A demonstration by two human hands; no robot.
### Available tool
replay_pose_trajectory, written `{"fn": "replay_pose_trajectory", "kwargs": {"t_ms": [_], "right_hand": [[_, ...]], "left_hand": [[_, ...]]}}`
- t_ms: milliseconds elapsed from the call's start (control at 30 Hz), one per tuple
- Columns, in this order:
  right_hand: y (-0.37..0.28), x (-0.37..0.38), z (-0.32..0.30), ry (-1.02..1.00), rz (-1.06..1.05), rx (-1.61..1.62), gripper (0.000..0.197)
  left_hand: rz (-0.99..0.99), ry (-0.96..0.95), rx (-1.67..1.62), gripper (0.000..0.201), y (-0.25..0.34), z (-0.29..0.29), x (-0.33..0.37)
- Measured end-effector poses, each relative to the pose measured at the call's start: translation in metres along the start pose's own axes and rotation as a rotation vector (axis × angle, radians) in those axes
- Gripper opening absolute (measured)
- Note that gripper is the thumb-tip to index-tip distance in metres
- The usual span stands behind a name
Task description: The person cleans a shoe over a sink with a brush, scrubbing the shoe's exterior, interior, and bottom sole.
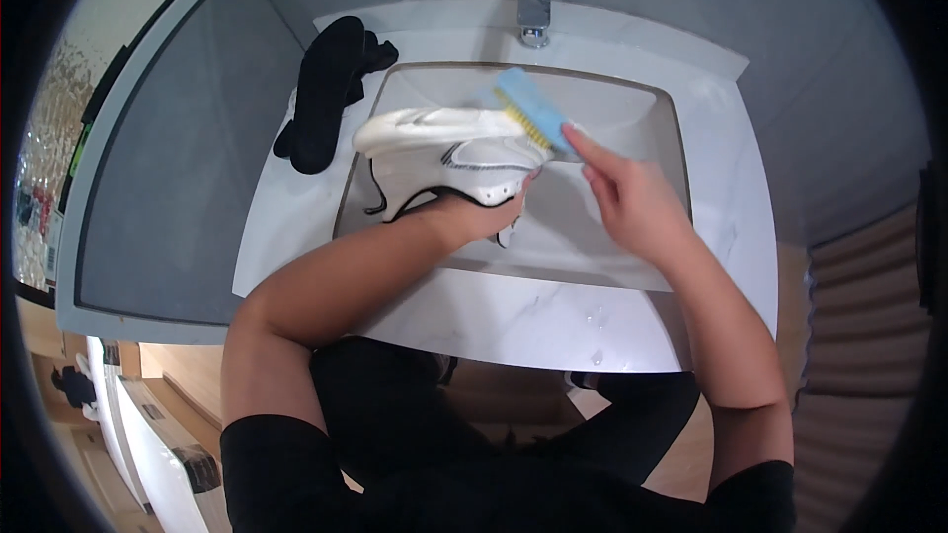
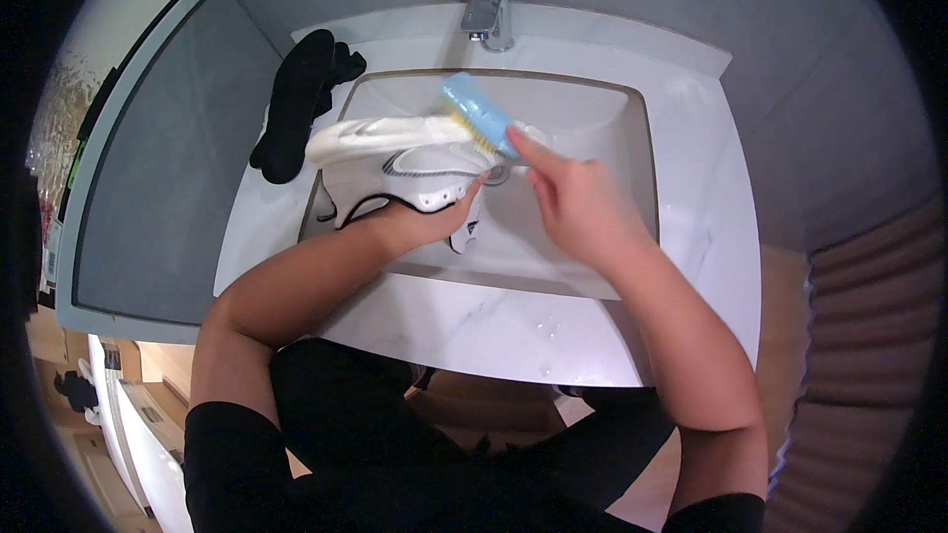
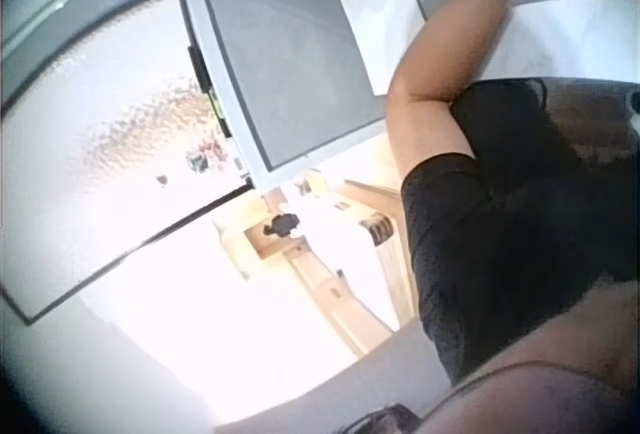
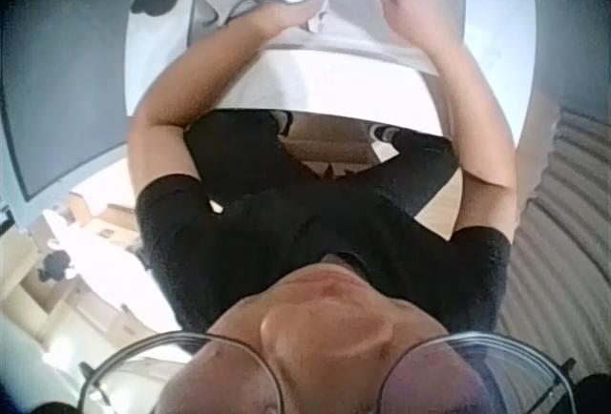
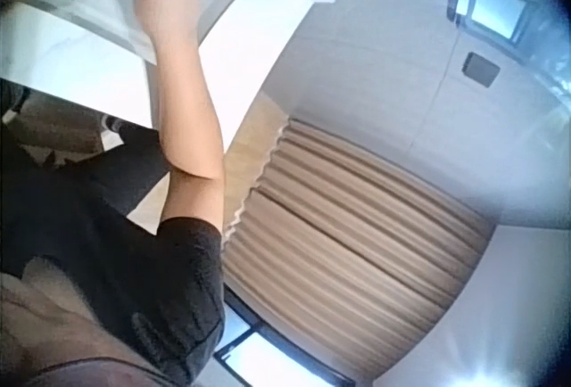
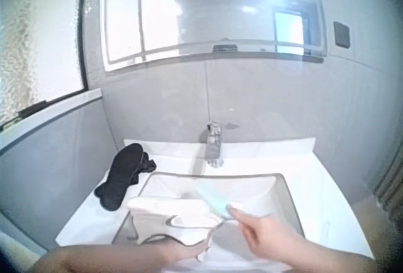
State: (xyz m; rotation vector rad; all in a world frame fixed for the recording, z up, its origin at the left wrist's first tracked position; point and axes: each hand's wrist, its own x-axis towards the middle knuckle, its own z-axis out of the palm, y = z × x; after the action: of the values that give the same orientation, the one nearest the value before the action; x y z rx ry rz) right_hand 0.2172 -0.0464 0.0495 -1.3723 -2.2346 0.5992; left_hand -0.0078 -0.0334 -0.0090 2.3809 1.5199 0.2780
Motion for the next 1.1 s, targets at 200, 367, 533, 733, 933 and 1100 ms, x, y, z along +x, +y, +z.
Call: {"fn": "replay_pose_trajectory", "kwargs": {"t_ms": [200,367,533,733,933,1100], "right_hand": [[-0.007,-0.007,0.007,-0.139,-0.140,0.214,0.054],[-0.015,-0.012,0.025,-0.026,-0.271,0.226,0.058],[-0.019,-0.010,0.025,-0.049,-0.249,0.148,0.059],[-0.025,-0.009,0.022,-0.068,-0.248,0.135,0.056],[0.032,0.023,0.017,0.085,0.026,0.060,0.050],[0.059,0.026,0.024,0.039,0.140,0.006,0.051]], "left_hand": [[0.000,-0.051,-0.190,0.046,-0.012,0.014,0.005],[0.097,-0.039,-0.120,0.047,-0.013,0.017,0.000],[0.108,-0.020,-0.259,0.040,-0.016,0.014,-0.006],[0.166,0.172,-0.142,0.036,-0.021,0.027,-0.009],[0.144,-0.394,-0.059,0.067,-0.013,0.012,0.013],[0.287,-0.667,-0.191,0.076,-0.013,-0.006,0.000]]}}
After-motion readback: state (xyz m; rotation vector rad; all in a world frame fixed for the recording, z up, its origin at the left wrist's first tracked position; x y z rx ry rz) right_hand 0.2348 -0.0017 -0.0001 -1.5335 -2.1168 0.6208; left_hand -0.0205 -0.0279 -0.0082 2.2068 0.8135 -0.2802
